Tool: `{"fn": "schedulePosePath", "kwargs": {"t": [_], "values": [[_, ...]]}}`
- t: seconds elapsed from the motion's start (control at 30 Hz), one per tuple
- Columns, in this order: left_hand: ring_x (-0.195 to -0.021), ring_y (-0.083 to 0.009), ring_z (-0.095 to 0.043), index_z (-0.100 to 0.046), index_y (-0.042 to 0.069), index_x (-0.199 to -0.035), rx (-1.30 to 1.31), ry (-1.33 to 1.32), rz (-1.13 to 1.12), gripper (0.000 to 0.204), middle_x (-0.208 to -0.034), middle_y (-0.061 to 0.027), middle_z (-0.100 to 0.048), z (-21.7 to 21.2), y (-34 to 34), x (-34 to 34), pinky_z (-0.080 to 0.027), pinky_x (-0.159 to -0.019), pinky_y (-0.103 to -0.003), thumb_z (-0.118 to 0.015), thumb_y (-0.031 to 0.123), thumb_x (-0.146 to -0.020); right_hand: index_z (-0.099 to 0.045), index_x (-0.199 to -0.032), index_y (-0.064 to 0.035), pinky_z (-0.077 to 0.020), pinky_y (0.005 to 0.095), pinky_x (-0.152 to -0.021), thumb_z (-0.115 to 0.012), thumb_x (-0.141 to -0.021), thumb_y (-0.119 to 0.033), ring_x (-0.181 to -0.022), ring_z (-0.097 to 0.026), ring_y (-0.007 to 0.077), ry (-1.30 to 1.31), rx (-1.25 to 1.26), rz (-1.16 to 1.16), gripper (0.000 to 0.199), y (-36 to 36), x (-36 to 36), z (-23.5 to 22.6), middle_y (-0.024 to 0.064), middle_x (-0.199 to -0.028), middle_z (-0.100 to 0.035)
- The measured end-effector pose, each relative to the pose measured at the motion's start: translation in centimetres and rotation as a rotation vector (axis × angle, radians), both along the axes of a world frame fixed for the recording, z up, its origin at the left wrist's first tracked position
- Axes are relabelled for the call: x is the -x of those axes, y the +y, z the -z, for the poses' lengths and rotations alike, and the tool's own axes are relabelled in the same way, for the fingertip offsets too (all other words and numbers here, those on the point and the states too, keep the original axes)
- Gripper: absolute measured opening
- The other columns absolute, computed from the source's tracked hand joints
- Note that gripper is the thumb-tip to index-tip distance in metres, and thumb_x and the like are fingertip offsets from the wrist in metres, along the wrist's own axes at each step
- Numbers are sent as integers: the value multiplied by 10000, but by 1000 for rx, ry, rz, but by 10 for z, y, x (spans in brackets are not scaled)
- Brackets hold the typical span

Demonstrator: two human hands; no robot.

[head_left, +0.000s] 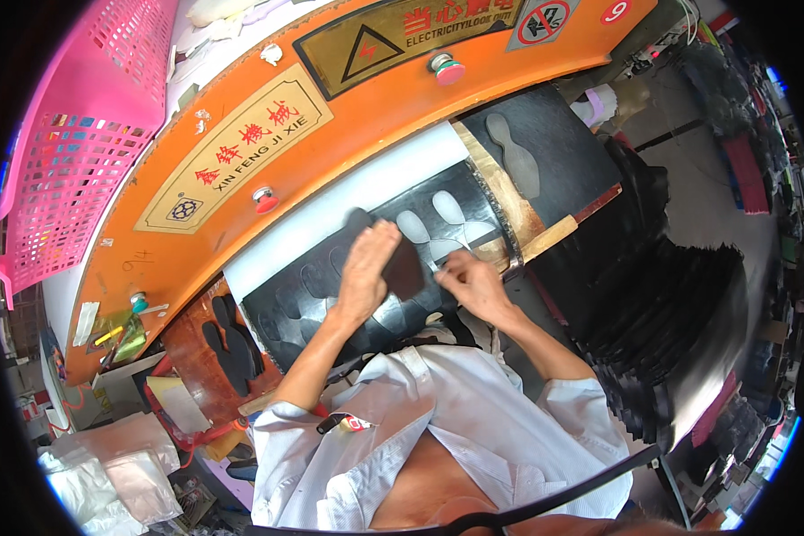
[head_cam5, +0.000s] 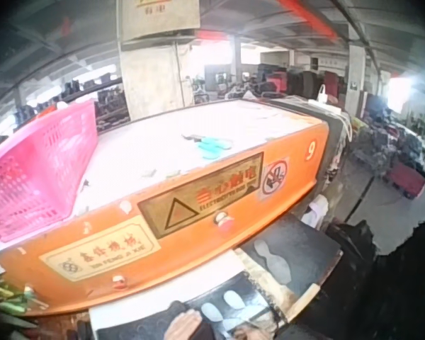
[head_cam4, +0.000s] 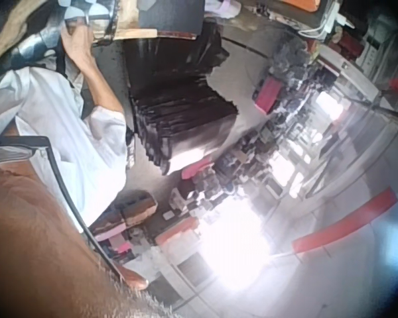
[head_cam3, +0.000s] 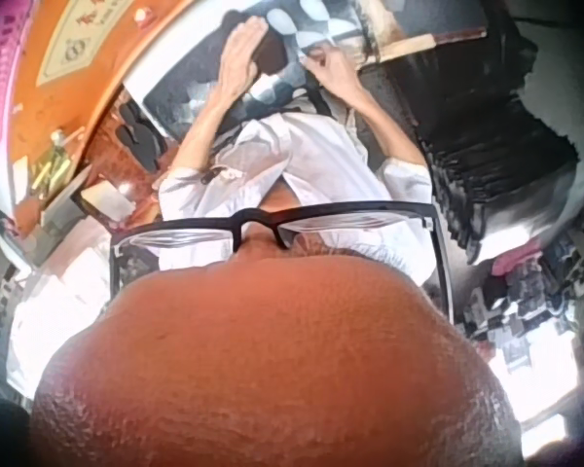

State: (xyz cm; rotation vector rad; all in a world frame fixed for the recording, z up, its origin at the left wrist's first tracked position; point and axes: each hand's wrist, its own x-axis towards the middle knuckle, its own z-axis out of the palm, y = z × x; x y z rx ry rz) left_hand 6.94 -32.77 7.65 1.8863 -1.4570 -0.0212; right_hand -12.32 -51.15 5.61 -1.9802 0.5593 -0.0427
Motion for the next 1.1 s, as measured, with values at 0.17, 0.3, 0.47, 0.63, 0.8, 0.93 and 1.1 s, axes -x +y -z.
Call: {"fn": "schedulePosePath", "kwargs": {"t": [0.17, 0.3, 0.47, 0.63, 0.8, 0.93, 1.1], "values": [[-1570, -340, -317, -468, 9, -1543, -397, 29, 281, 789, -1643, -188, -408, 17, 7, 7, -249, -1304, -506, -769, 156, -829, -704, -1155, 49, -561, 245, -811, -701, -925, 11, -869, -713, 110, 146, -804, 107, 233, -6, -24, 38, 81, -991, -775], [-1576, -356, -293, -416, 0, -1572, -416, -26, 289, 882, -1655, -190, -382, 16, 8, 7, -232, -1310, -501, -795, 288, -828, -716, -1082, 34, -552, 249, -797, -691, -963, -45, -871, -695, 112, 77, -932, 75, 145, -13, -22, 48, 79, -991, -755], [-1474, -350, -474, -585, 10, -1441, -277, 179, 153, 610, -1507, -196, -569, 19, -2, 7, -323, -1273, -496, -718, 27, -845, -718, -1069, 16, -549, 256, -768, -653, -1033, -134, -811, -687, 105, 62, -1009, 188, 167, -4, -18, 34, 62, -905, -756], [-1026, -252, -598, -647, -31, -1197, -168, 766, -146, 268, -1062, -186, -655, 11, 7, 7, -467, -933, -401, -614, 197, -1059, -717, -1069, 34, -523, 261, -700, -628, -1082, -248, -731, -650, 89, -72, -637, 95, 297, 16, -22, 32, 49, -848, -737], [-864, -215, -595, -639, -45, -1078, -142, 708, -248, 286, -899, -146, -627, 13, 7, 13, -483, -803, -378, -615, 240, -1078, -713, -1085, 49, -516, 253, -689, -634, -1077, -230, -711, -644, 90, -98, -617, 134, 290, 23, -20, 34, 50, -837, -729], [-1257, -355, -675, -710, -32, -1210, -80, 219, -3, 306, -1254, -229, -721, 25, -3, 11, -493, -1122, -445, -730, 61, -920, -725, -1048, 49, -501, 255, -618, -641, -1061, -176, -654, -624, 86, -47, -623, 193, 241, 23, -19, 38, 37, -776, -703], [-1192, -383, -692, -718, -12, -1203, -57, 31, -50, 411, -1194, -205, -743, 33, -11, 15, -500, -1125, -497, -765, 19, -795, -734, -994, 44, -462, 253, -540, -636, -1052, -142, -582, -571, 73, -113, -644, 238, 218, 31, -27, 46, 10, -703, -645]]}}
